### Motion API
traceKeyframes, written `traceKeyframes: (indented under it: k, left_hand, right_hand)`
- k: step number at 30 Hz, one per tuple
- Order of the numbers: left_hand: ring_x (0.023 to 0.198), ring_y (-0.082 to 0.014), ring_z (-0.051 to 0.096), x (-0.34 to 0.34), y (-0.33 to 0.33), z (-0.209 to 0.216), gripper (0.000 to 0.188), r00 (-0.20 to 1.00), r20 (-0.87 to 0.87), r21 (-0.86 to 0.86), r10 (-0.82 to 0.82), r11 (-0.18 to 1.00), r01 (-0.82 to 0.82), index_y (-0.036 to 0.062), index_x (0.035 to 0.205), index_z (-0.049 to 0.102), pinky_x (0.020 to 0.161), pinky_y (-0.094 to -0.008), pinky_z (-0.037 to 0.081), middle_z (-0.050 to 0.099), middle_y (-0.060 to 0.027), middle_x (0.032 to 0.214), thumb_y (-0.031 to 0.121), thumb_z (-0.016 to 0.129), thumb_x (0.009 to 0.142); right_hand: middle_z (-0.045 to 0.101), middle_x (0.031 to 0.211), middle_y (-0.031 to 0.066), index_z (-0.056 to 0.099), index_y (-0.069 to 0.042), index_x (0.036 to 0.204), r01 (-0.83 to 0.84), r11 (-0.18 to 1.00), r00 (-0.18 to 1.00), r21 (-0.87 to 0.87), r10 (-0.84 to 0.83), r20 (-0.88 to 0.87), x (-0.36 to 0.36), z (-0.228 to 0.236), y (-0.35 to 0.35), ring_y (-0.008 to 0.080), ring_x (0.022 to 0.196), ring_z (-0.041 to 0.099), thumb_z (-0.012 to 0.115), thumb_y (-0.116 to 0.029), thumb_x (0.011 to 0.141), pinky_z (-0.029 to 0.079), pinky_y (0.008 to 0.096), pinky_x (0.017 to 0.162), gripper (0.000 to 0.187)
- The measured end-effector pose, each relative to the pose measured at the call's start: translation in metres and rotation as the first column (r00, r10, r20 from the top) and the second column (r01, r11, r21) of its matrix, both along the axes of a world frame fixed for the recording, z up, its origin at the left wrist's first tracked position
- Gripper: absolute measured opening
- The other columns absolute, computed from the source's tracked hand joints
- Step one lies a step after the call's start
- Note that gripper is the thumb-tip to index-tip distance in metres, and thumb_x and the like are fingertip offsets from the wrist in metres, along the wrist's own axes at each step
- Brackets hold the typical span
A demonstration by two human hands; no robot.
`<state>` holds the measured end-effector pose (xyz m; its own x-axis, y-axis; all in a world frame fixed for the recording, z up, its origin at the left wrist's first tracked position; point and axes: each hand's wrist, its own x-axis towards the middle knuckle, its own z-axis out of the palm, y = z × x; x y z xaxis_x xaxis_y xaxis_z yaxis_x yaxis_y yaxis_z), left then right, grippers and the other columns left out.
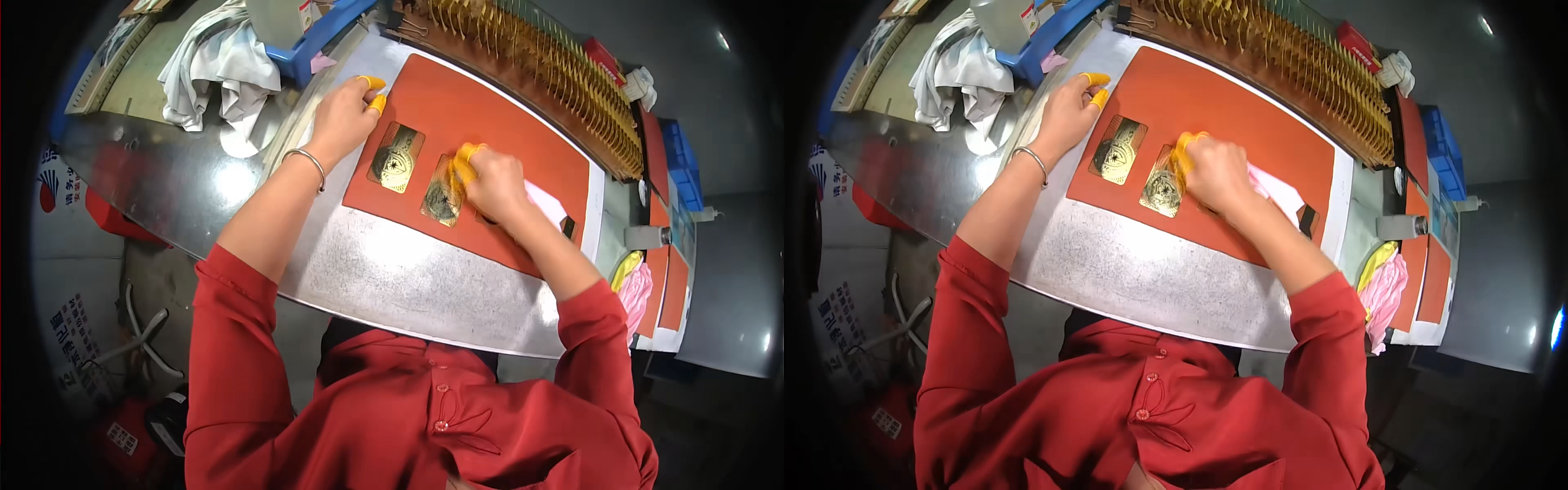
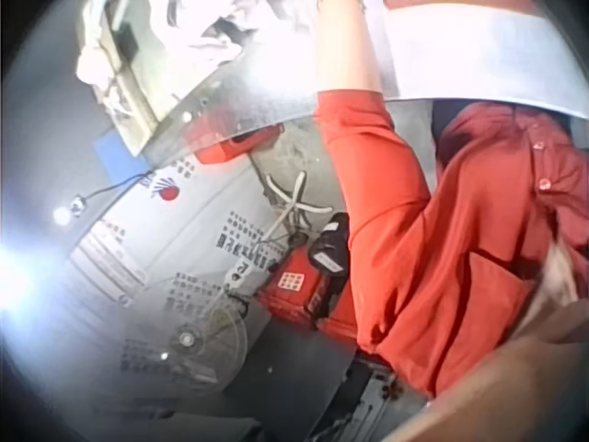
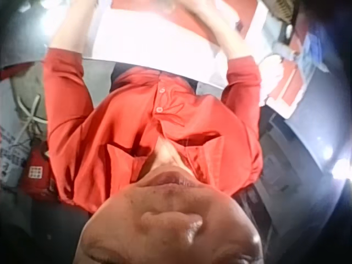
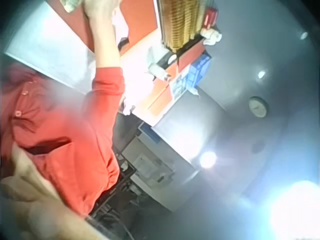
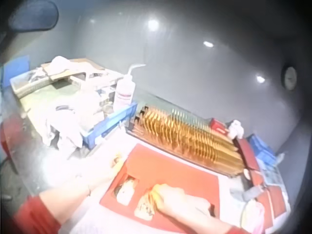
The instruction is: The person applies a liquid from a squeeze bottle onto rectangular gold foil sections on a red card. They then use a yellow cloth to rub and smooth the foil, repeating the process of applying liquid and rubbing for each section. The person handles the card and foil sections one by one, ensuring the gold surface is treated.
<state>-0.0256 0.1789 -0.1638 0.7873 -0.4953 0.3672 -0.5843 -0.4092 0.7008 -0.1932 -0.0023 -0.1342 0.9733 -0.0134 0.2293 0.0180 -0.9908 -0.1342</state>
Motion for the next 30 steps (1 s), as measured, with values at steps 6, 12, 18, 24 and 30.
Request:
traceKeyframes:
  k: [6, 12, 18, 24, 30]
  left_hand:
    - [0.060, -0.0181, 0.054, 0.002, -0.003, -0.002, 0.025, 1.000, 0.016, -0.016, -0.002, 1.000, 0.002, 0.0047, 0.104, 0.063, 0.057, -0.0308, 0.043, 0.062, -0.0085, 0.079, 0.012, 0.058, 0.080]
    - [0.063, -0.0212, 0.055, 0.000, -0.004, -0.001, 0.025, 0.998, 0.058, 0.025, -0.001, 1.000, -0.001, 0.0039, 0.103, 0.063, 0.060, -0.0322, 0.044, 0.064, -0.0108, 0.083, 0.013, 0.058, 0.080]
    - [0.076, -0.0244, 0.061, 0.002, -0.002, 0.002, 0.023, 0.999, -0.042, 0.032, -0.016, 0.999, 0.018, 0.0066, 0.100, 0.063, 0.069, -0.0363, 0.048, 0.063, -0.0089, 0.091, 0.016, 0.058, 0.079]
    - [0.077, -0.0253, 0.061, 0.000, -0.004, 0.001, 0.024, 1.000, -0.012, 0.069, 0.004, 0.998, -0.003, 0.0061, 0.100, 0.063, 0.070, -0.0372, 0.048, 0.063, -0.0099, 0.089, 0.015, 0.057, 0.079]
    - [0.066, -0.0210, 0.056, 0.006, 0.001, -0.006, 0.025, 0.999, 0.035, -0.011, -0.020, 1.000, 0.020, 0.0038, 0.102, 0.063, 0.062, -0.0321, 0.045, 0.063, -0.0104, 0.084, 0.014, 0.058, 0.080]
  right_hand:
    - [0.061, 0.074, 0.0141, 0.063, -0.007, 0.087, 0.034, 0.997, 0.998, 0.066, -0.031, -0.045, 0.005, 0.002, -0.011, 0.0341, 0.066, 0.059, 0.061, -0.016, 0.077, 0.048, 0.0417, 0.060, 0.013]
    - [0.061, 0.073, 0.0149, 0.063, -0.007, 0.083, -0.055, 0.998, 0.998, 0.035, 0.055, -0.005, -0.012, -0.003, 0.003, 0.0321, 0.066, 0.060, 0.062, -0.015, 0.076, 0.048, 0.0418, 0.058, 0.011]
    - [0.061, 0.074, 0.0153, 0.062, -0.005, 0.081, -0.004, 0.999, 1.000, 0.045, 0.004, 0.008, 0.007, 0.002, -0.002, 0.0338, 0.066, 0.060, 0.060, -0.016, 0.078, 0.048, 0.0424, 0.059, 0.012]
    - [0.059, 0.068, 0.0140, 0.062, -0.007, 0.080, -0.152, 0.987, 0.984, 0.053, 0.156, -0.081, -0.024, -0.006, 0.031, 0.0323, 0.061, 0.059, 0.064, -0.016, 0.072, 0.047, 0.0412, 0.055, 0.012]
    - [0.059, 0.067, 0.0125, 0.059, -0.008, 0.075, -0.233, 0.967, 0.963, 0.105, 0.244, -0.115, 0.001, 0.007, 0.034, 0.0317, 0.063, 0.059, 0.065, -0.017, 0.073, 0.048, 0.0418, 0.058, 0.011]
